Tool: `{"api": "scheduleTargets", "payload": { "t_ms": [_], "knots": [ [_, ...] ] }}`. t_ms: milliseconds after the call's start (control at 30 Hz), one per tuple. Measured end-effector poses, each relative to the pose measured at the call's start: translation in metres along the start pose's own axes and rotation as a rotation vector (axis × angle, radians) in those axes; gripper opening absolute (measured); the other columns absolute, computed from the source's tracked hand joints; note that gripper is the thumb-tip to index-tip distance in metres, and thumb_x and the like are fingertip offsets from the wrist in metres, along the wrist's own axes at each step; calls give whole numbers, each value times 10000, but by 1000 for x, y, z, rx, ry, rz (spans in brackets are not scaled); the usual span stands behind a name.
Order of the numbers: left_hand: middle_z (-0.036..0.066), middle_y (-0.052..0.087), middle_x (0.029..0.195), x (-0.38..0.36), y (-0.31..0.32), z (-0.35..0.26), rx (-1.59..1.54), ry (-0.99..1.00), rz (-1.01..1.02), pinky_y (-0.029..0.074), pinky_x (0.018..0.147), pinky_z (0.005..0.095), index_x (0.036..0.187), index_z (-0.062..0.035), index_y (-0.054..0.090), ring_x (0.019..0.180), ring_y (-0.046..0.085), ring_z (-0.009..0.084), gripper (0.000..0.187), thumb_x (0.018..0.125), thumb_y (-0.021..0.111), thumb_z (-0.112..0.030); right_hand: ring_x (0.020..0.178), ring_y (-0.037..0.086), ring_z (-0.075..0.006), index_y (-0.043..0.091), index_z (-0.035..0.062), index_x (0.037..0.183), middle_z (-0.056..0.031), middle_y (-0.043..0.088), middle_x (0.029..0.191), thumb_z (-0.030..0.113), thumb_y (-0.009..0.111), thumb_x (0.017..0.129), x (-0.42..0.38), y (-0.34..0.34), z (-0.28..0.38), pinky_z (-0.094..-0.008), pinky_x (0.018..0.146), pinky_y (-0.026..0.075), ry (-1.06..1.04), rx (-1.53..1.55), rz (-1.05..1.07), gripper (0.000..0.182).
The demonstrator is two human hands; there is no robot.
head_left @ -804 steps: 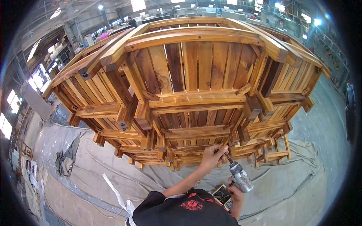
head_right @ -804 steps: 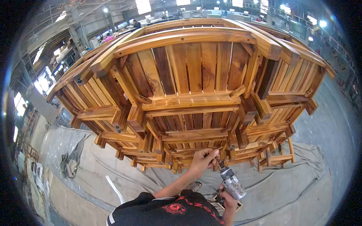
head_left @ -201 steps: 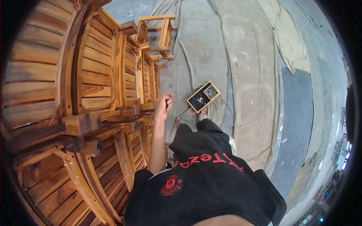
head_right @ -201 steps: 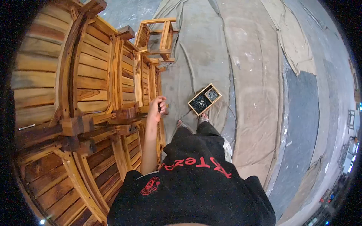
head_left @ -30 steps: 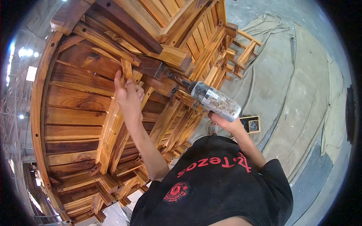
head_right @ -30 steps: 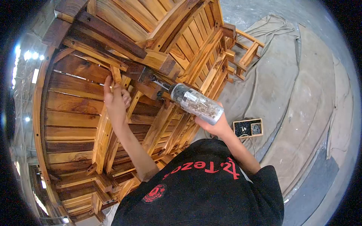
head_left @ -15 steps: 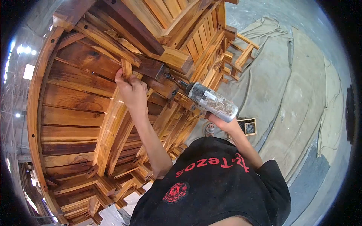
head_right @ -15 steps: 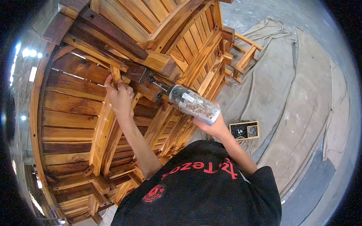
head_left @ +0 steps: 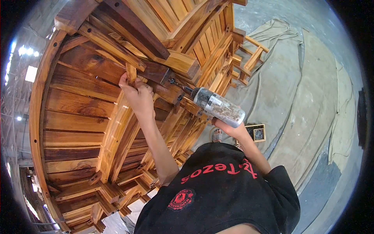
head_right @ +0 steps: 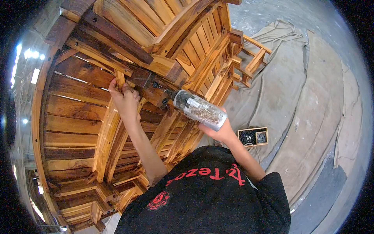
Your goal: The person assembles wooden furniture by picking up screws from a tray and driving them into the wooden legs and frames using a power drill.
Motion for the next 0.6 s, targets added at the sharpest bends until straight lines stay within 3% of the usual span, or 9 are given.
{"api": "scheduleTargets", "payload": {
  "t_ms": [400,600],
  "knots": [
    [30,424,757,-3,3,-3,-5,-3,-9,307,461,230,1264,-57,312,519,381,70,310,967,390,-11,1073,534,-211,541,27,1173,-89,577,1135,112,794,648,2,0,-3,-334,971,365,58,82,22,588],
    [44,432,791,-2,4,-1,10,-14,-14,324,462,226,1261,-59,309,529,403,78,319,959,397,-3,1066,542,-203,512,8,1188,-94,572,1146,101,795,652,4,-4,10,-330,965,378,-10,-31,49,613]
  ]
}}
Point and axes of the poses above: each hand's wrist, its own x-axis towards the middle knuckle, its own y-axis out of the palm, z = x × y, the point moved 3 cm from there along x, towards the middle knuckle
